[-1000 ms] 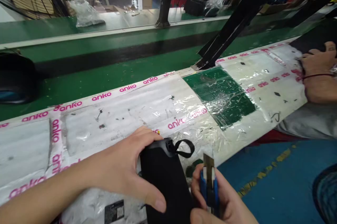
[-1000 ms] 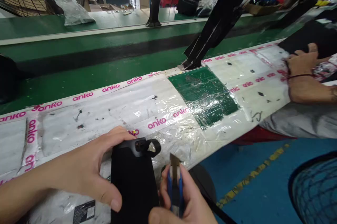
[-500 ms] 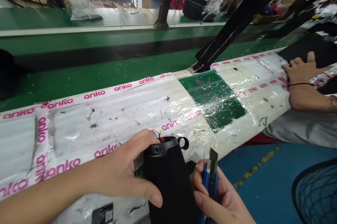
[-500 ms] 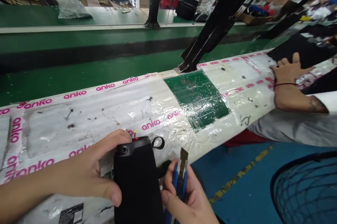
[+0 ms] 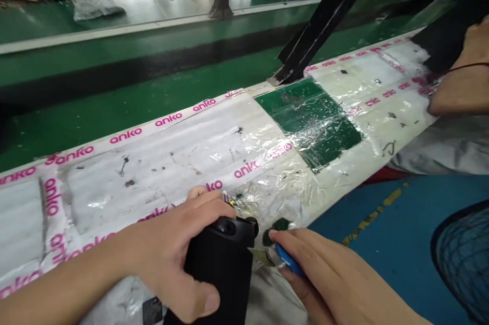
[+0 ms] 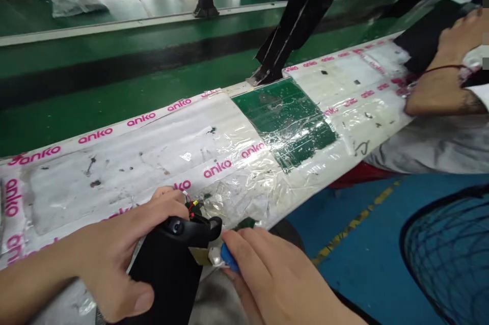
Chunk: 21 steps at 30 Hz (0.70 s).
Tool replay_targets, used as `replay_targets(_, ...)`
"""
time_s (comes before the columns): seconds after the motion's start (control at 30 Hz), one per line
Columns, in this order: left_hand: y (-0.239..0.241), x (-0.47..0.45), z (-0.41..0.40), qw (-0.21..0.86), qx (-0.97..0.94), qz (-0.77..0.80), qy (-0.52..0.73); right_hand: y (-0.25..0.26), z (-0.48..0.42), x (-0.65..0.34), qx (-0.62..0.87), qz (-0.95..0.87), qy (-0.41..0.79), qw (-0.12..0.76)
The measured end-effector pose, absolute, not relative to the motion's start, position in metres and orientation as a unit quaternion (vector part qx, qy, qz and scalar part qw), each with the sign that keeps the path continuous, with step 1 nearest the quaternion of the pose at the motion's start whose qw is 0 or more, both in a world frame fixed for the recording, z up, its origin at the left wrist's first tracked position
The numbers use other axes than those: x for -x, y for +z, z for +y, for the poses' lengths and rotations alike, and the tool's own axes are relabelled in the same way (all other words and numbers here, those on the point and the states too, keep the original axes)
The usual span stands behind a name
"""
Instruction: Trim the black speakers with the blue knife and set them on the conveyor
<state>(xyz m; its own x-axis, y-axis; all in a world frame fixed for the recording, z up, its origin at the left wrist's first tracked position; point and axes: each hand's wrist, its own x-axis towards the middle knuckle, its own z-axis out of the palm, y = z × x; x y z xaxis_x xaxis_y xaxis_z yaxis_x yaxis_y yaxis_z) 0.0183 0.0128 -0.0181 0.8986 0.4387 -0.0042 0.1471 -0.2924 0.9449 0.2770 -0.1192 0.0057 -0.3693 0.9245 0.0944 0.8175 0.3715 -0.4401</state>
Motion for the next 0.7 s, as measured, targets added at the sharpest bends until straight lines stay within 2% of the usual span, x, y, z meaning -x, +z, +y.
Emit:
replay_targets(0.07,-0.017,-0.019,0.015,0.562,-0.795,0.184,0.131,0.007,-0.109,-0.276,0.5,-0.851,0.076,0.138)
replay_targets(0.13,-0.016,-0.02,0.015,0.558,-0.797,0.183,0.142,0.007,-0.101,-0.271,0.485,-0.865,0.058,0.118)
replay_targets(0.3,-0.019,-0.022,0.015,0.55,-0.802,0.164,0.166,0.005,-0.097,-0.262,0.467,-0.875,0.071,0.102)
replay_targets(0.43,-0.022,-0.023,0.016,0.546,-0.806,0.146,0.179,0.004,-0.1,-0.262,0.481,-0.865,0.028,0.139)
replay_targets(0.7,-0.018,-0.021,0.018,0.565,-0.797,0.154,0.146,0.005,-0.105,-0.267,0.476,-0.873,0.068,0.087)
